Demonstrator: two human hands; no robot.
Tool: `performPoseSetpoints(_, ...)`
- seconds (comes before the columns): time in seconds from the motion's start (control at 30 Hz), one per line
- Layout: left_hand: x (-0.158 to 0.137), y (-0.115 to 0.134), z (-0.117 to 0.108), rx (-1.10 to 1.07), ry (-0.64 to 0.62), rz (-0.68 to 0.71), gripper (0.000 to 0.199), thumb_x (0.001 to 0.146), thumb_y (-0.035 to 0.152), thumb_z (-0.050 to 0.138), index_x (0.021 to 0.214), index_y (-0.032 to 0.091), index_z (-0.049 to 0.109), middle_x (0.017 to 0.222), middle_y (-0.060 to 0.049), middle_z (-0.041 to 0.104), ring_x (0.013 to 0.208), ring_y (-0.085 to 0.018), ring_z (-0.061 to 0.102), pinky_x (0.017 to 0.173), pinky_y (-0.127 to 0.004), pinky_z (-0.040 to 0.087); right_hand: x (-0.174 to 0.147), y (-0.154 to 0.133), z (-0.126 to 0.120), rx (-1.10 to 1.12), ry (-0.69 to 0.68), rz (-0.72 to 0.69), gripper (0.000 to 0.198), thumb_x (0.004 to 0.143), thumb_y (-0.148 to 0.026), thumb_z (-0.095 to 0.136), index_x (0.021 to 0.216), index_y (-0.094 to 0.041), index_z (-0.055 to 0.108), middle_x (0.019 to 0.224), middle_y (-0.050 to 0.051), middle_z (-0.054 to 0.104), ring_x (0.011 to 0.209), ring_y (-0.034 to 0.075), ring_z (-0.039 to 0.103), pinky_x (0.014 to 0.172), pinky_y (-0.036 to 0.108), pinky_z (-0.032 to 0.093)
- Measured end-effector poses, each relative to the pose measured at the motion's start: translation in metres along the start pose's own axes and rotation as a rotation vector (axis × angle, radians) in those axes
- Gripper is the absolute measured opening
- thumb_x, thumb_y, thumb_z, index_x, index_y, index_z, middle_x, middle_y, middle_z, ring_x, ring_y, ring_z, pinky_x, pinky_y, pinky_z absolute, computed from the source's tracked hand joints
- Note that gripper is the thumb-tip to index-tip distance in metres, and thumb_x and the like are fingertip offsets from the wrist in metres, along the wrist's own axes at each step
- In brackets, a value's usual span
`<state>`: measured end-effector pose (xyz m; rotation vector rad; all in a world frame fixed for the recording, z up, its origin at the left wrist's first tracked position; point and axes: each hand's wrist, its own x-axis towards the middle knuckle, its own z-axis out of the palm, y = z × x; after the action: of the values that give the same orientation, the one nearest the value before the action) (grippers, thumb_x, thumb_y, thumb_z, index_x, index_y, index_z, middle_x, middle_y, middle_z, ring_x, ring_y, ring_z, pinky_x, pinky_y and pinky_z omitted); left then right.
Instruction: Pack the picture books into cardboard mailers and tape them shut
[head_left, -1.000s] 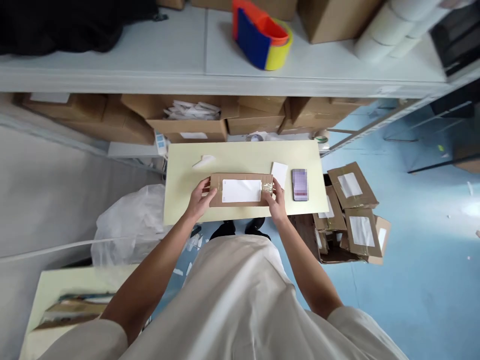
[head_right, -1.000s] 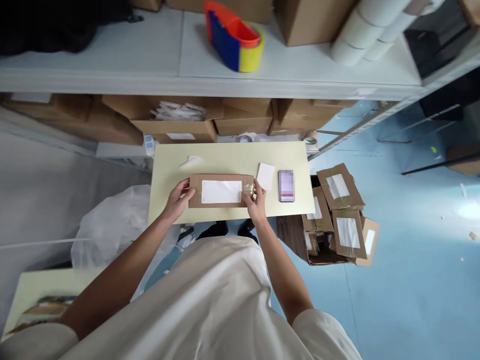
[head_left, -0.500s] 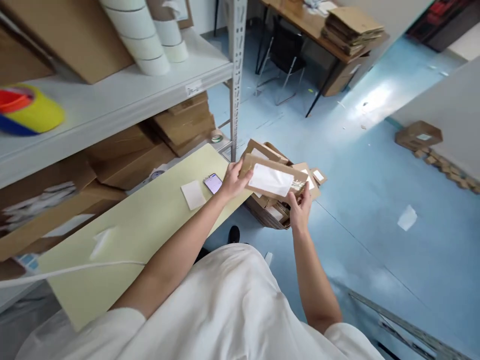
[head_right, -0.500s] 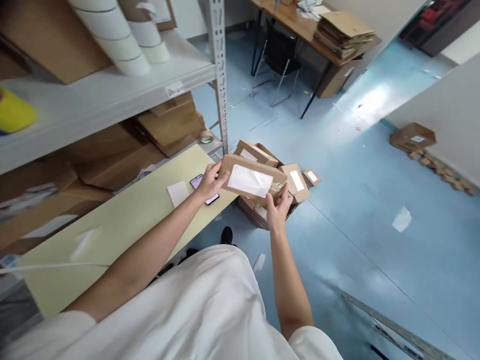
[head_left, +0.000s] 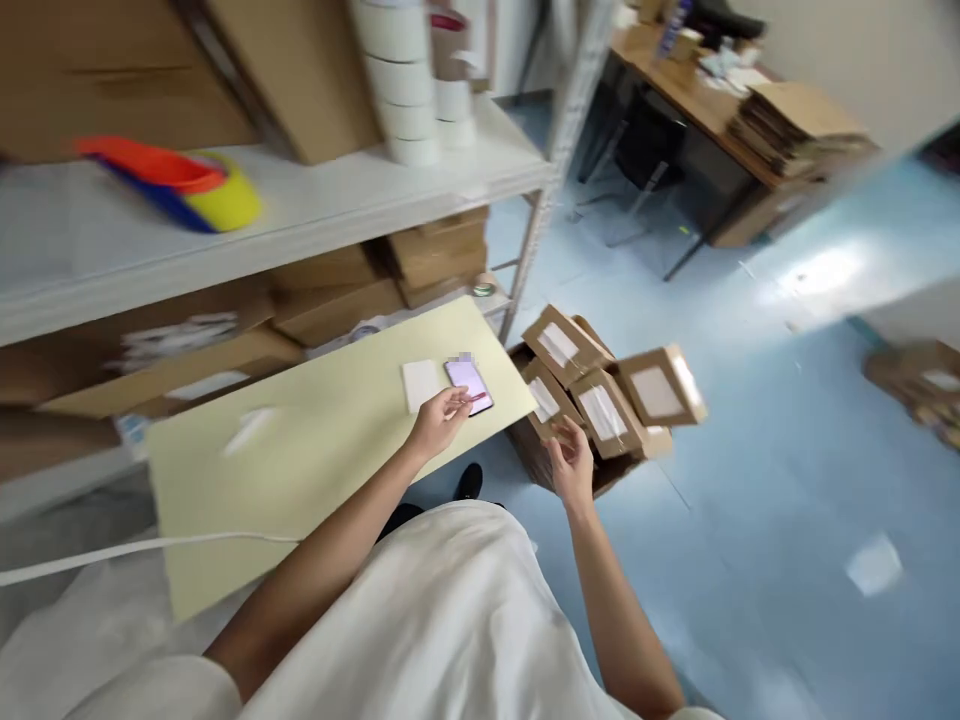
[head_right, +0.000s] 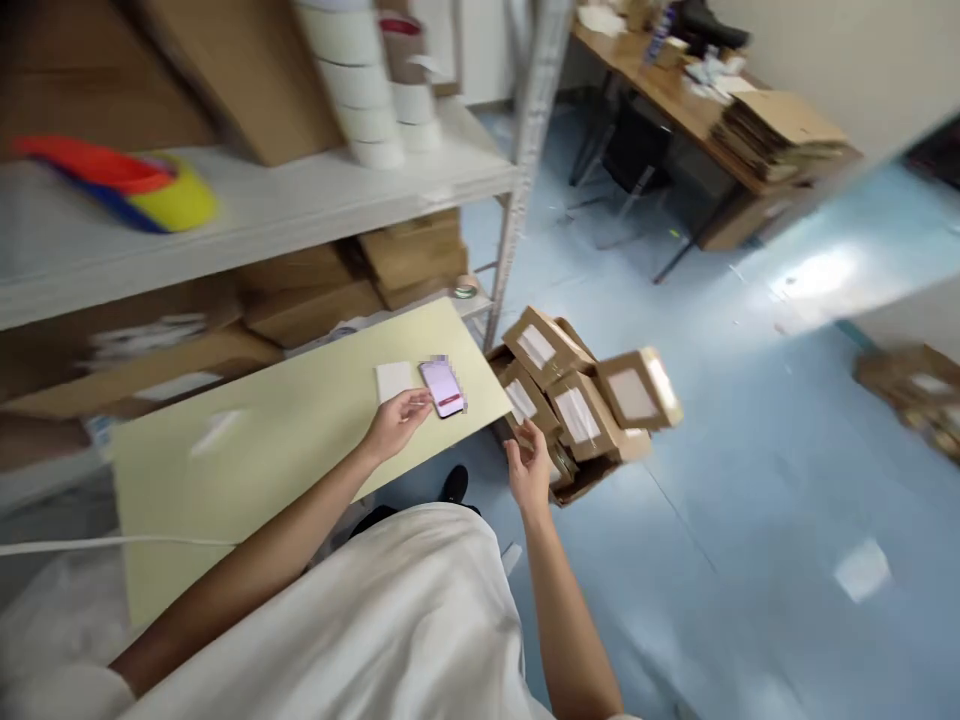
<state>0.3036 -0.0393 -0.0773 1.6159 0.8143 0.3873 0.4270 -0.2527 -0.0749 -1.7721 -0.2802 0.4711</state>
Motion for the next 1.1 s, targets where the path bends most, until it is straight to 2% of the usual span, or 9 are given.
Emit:
performPoseSetpoints(0.13,-0.07,-0.042,-0.071,-0.162,0.419,-0.113,0.041,0.073,0.049,0.065,0.098,0.015,0.064,0.089,-0.008,0.068,0.08,-0.018,0.066,0.081,-0.036,0.054,-0.008,-0.012,0.067,-0.079,-0.46,-0.032,0.043,0.081,-0.046,0.06,0.113,-0.017,0.059,0.097,0.01,0.07,0.078,0.02,0.069,0.076,0.037,0.056)
performPoseSetpoints(0.23,-0.136,-0.066,-0.11,-0.294,0.722,-0.195,0.04,0.071,0.05,0.066,0.092,0.016,0.064,0.079,-0.004,0.065,0.072,-0.016,0.064,0.077,-0.034,0.054,-0.032,-0.022,0.121,-0.197,-0.796,-0.066,0.041,0.082,-0.048,0.059,0.108,-0.017,0.061,0.098,0.011,0.07,0.081,0.02,0.07,0.074,0.036,0.057)
performPoseSetpoints(0.33,-0.208,-0.086,-0.137,-0.423,0.969,-0.286,0.043,0.067,0.053,0.068,0.089,0.017,0.063,0.077,-0.004,0.066,0.069,-0.017,0.065,0.073,-0.035,0.054,-0.071,-0.031,0.172,-0.305,-1.059,-0.135,0.041,0.083,-0.05,0.057,0.106,-0.016,0.062,0.1,0.013,0.071,0.083,0.022,0.07,0.072,0.036,0.057)
performPoseSetpoints(0.47,-0.3,-0.112,-0.156,-0.582,1.22,-0.366,0.045,0.062,0.054,0.071,0.087,0.018,0.063,0.077,-0.005,0.067,0.068,-0.018,0.065,0.072,-0.036,0.053,-0.139,-0.035,0.237,-0.398,-1.325,-0.272,0.039,0.083,-0.05,0.057,0.104,-0.018,0.064,0.098,0.013,0.072,0.083,0.023,0.07,0.073,0.037,0.057)
performPoseSetpoints(0.6,-0.377,-0.135,-0.163,-0.699,1.446,-0.394,0.043,0.06,0.052,0.073,0.083,0.018,0.062,0.074,-0.004,0.066,0.066,-0.017,0.062,0.072,-0.036,0.052,-0.219,-0.028,0.289,-0.448,-1.576,-0.393,0.033,0.083,-0.044,0.056,0.104,-0.02,0.065,0.097,0.009,0.073,0.087,0.021,0.069,0.081,0.038,0.056)
performPoseSetpoints(0.77,-0.443,-0.145,-0.155,-0.761,1.711,-0.388,0.04,0.062,0.051,0.072,0.083,0.017,0.063,0.074,-0.002,0.064,0.067,-0.016,0.061,0.071,-0.033,0.051,-0.306,-0.021,0.321,-0.521,-1.857,-0.491,0.033,0.082,-0.04,0.056,0.105,-0.018,0.067,0.096,0.009,0.073,0.086,0.02,0.069,0.082,0.036,0.055)
performPoseSetpoints(0.9,-0.476,-0.145,-0.14,-0.814,1.904,-0.424,0.041,0.063,0.05,0.071,0.084,0.016,0.063,0.074,-0.002,0.064,0.064,-0.015,0.06,0.069,-0.033,0.05,-0.346,-0.02,0.341,-0.562,-2.109,-0.55,0.032,0.082,-0.039,0.056,0.103,-0.018,0.069,0.094,0.009,0.074,0.085,0.021,0.07,0.083,0.037,0.056)
performPoseSetpoints(1.1,-0.496,-0.148,-0.115,-0.862,2.184,-0.499,0.042,0.061,0.051,0.072,0.084,0.016,0.063,0.075,-0.004,0.066,0.065,-0.016,0.06,0.069,-0.033,0.05,-0.379,0.001,0.381,-0.548,-2.334,-0.547,0.033,0.083,-0.042,0.057,0.102,-0.017,0.068,0.096,0.011,0.073,0.087,0.023,0.07,0.082,0.039,0.056)
